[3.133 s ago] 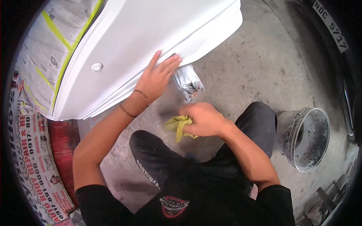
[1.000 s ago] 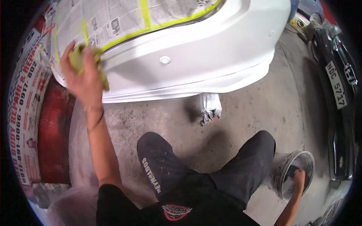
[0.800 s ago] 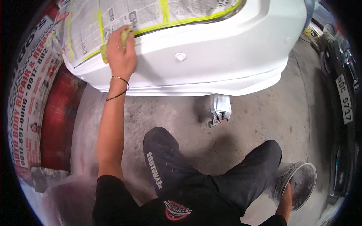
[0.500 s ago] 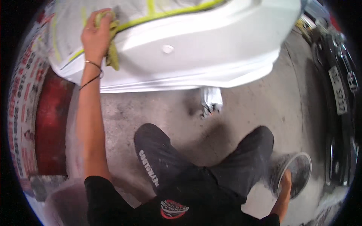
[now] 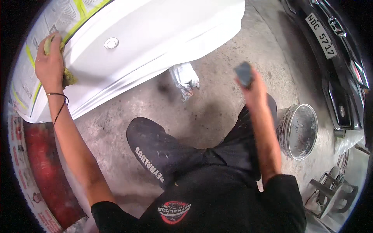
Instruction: The person wipes the white car bumper with a yellow cloth and then wet sands the surface using a sanding block, dipping the block into a bucket of water repeatedly.
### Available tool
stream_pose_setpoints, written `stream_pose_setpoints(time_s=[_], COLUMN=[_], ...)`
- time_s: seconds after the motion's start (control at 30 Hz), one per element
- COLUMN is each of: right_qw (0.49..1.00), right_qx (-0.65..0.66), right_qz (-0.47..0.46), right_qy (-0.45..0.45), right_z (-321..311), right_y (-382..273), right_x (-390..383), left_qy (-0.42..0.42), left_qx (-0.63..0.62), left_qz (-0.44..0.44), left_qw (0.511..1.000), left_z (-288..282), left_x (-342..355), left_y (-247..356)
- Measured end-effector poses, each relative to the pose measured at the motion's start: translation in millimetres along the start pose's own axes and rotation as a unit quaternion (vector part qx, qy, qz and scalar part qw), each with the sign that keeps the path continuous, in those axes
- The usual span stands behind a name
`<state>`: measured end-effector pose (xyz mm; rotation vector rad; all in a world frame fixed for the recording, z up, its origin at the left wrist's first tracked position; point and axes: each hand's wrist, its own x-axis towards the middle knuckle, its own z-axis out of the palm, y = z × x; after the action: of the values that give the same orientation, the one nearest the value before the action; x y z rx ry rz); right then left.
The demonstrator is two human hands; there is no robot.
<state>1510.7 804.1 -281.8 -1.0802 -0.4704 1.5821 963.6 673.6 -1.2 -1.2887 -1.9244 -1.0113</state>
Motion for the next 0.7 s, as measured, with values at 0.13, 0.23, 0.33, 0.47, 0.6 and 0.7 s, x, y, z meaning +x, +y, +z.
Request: stream_pose_setpoints(time_s=[0.13, 0.23, 0.33, 0.47, 0.6, 0.7], right_qw=[0.971, 0.969, 0.942, 0.940, 0.938, 0.942], right_qx=[-0.219, -0.160, -0.222, -0.234, -0.200, -0.214], right_qz=[-0.094, -0.170, -0.243, -0.243, -0.273, -0.251], right_qy=[0.012, -0.084, -0.063, -0.060, -0.070, -0.064], right_z=[168, 220, 266, 255, 249, 253], right_y=[74, 134, 161, 158, 158, 172], right_x=[-84, -67, -92, -93, -94, -98], left_qy=[0.005, 0.018, 0.011, 0.005, 0.013, 0.018], left_qx=[0.064, 0.059, 0.066, 0.048, 0.046, 0.021], left_qz=[-0.020, -0.004, -0.005, -0.010, -0.003, -0.020], left_qw=[0.998, 0.998, 0.998, 0.999, 0.999, 0.999], left_z=[-13, 10, -3, -7, -2, -3], left_x=[-1, 5, 6, 2, 4, -4], left_y=[-9, -5, -3, 4, 5, 11])
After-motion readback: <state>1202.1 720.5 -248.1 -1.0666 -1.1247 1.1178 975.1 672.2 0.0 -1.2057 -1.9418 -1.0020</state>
